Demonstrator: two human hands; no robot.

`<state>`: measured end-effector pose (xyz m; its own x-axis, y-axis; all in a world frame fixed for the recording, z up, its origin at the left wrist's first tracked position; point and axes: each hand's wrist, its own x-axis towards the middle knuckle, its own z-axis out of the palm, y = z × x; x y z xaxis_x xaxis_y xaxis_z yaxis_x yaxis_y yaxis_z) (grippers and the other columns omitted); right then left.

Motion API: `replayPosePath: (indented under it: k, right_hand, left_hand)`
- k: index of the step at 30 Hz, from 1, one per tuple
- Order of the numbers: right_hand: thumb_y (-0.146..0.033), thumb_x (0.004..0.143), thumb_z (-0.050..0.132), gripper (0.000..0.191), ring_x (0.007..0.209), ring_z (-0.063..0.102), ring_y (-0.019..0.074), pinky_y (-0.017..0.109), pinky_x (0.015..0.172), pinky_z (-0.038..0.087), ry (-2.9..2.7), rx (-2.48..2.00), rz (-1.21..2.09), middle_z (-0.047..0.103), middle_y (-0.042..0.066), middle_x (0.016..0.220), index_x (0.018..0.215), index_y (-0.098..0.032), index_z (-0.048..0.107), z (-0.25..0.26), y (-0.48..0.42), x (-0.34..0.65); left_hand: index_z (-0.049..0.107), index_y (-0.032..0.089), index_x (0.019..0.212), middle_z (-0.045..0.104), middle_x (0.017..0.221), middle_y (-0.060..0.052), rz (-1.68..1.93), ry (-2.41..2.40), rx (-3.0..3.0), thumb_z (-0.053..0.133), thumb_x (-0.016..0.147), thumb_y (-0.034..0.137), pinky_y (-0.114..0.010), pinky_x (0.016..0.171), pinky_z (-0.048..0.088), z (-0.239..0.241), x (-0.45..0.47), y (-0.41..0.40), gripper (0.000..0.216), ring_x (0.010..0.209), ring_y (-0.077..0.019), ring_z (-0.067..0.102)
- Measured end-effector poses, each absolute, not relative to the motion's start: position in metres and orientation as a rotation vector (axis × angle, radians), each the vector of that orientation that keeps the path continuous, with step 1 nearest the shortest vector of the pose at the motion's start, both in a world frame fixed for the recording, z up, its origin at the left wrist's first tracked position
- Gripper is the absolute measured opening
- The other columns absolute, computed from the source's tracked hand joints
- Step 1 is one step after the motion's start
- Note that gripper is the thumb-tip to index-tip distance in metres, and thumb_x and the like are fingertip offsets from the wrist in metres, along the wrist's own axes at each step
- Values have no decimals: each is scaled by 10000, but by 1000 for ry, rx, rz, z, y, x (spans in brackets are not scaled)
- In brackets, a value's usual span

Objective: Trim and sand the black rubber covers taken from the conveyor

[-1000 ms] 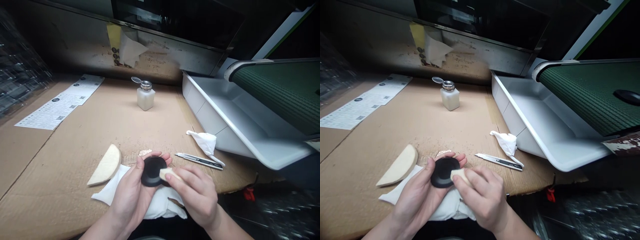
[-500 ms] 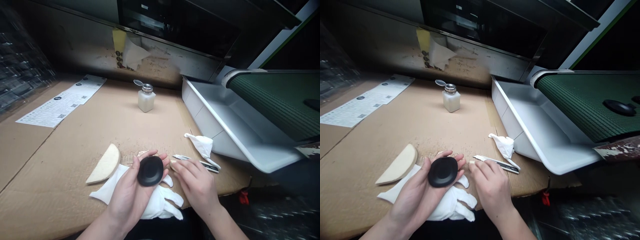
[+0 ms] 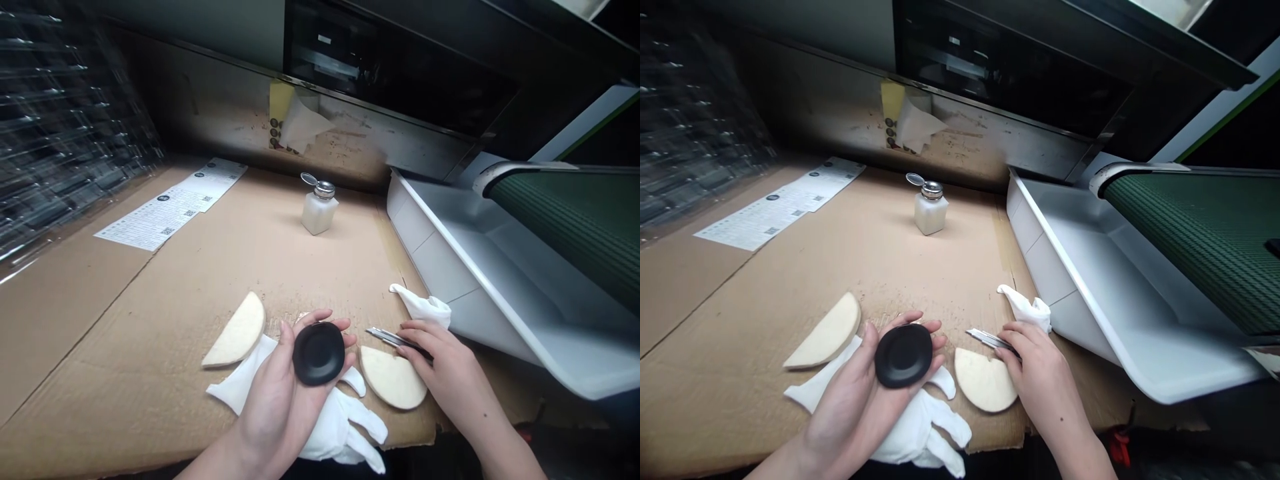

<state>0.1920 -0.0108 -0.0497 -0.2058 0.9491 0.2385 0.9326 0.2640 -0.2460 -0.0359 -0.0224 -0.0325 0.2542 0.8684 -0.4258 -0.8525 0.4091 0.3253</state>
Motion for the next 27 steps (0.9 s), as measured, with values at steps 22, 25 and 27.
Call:
replayPosePath:
  k: [22, 25, 27]
  right_hand:
    - [-165, 814, 504, 161, 734, 547, 195, 289, 579, 389, -2135, -1922, -461, 612, 57, 729, 677, -175, 586, -26, 48, 168]
    - [-175, 835, 483, 190, 671, 545, 170, 268, 516, 346, -2093, -1918, -410, 596, 39, 694, 670, -181, 577, -25, 52, 172]
    - [-212, 868, 457, 159, 729, 566, 142, 246, 572, 393, -2081, -1858, -349, 618, 21, 795, 792, -200, 596, -16, 48, 171]
  left_hand:
    - [540, 116, 1096, 664, 1005, -175, 1141, 732, 11, 412, 882, 358, -403, 902, 461, -23, -36, -23, 348, 1047, -290, 586]
    - [553, 121, 1072, 662, 1017, -163, 1146, 718, 10, 429, 875, 362, -422, 911, 446, -22, -36, -24, 335, 1036, -286, 589]
    - [560, 119, 1062, 661, 1009, -158, 1144, 664, 25, 444, 861, 401, -433, 917, 433, -24, -37, -25, 365, 1020, -289, 593]
